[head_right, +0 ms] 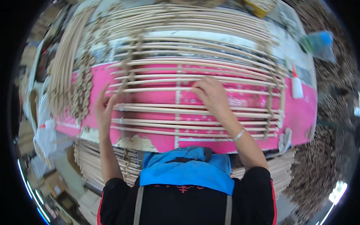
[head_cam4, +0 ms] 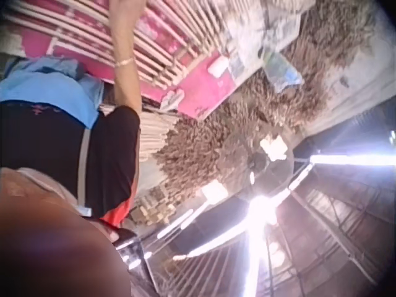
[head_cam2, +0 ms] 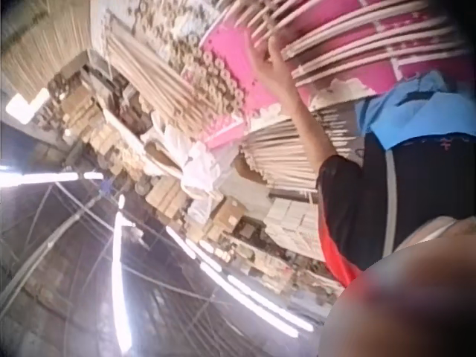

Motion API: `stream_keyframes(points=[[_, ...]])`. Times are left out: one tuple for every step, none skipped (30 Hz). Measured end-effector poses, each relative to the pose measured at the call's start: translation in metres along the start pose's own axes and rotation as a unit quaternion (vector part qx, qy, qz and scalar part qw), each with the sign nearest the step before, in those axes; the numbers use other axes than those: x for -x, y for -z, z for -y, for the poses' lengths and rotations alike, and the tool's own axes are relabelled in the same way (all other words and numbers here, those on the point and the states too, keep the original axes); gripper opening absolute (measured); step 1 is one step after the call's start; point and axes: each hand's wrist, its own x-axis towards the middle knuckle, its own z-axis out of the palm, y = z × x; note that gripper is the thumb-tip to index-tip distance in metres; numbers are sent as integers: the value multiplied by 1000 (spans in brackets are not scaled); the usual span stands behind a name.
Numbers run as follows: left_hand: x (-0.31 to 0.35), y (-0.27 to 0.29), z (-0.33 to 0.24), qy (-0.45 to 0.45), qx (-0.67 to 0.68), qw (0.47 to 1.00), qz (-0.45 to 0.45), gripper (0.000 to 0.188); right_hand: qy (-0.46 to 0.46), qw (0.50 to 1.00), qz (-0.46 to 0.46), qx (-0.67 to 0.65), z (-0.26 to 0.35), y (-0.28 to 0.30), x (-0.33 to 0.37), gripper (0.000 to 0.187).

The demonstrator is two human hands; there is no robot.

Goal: Assemble a wooden mat by sliding small wooden rings onto dowels and securing them with glue.

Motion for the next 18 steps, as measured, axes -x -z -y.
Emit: stream_keyframes(points=[[1,1,-3,-51,-87,995,-27,57,-4,1000,8,-3,-1,2,2,14],[3,3,-13,-100,-177,978,-51,54,-8,1000,16,-7,0,4,2,13],[4,4,-24,-138,-244,958,-61,56,-8,1000,16,-14,2,5,1,13],[3,7,-23,-182,-267,945,-56,58,-8,1000,17,-21,4,4,0,13],[2,9,-21,-227,-288,929,-48,59,-12,1000,19,-22,7,2,0,13],[3,6,-25,-208,-275,938,-33,55,-8,999,22,-26,8,2,-1,13],[3,5,-24,-205,-278,938,-37,55,-16,999,28,-24,9,2,-1,13],[3,3,-21,-206,-302,930,-28,51,-25,999,33,-20,8,1,-1,13],[1,0,-18,-211,-324,922,-16,48,-25,999,33,-21,8,0,-2,13],[-1,-2,-16,-214,-323,922,-20,42,-19,999,31,-13,7,0,-3,13],[-2,-3,-15,-214,-323,922,-20,42,-14,999,30,-6,7,-1,-3,14],[-2,-3,-15,-215,-323,921,-24,41,-13,999,30,-6,7,-2,-4,14],[-2,-4,-15,-216,-324,921,-29,40,9,999,24,27,8,-2,-6,15],[-2,-5,-14,-215,-325,921,-29,40,31,998,17,60,8,-2,-7,15],[-2,-5,-14,-218,-334,916,-32,40,32,998,18,59,8,-2,-7,15],[-2,-5,-13,-222,-343,912,-34,40,37,997,17,73,8,-2,-8,16],[-1,-5,-11,-220,-344,912,-35,40,42,995,16,87,8,-1,-8,16],[-1,-6,-9,-226,-342,911,-35,40,43,995,17,86,8,-1,-7,16]])
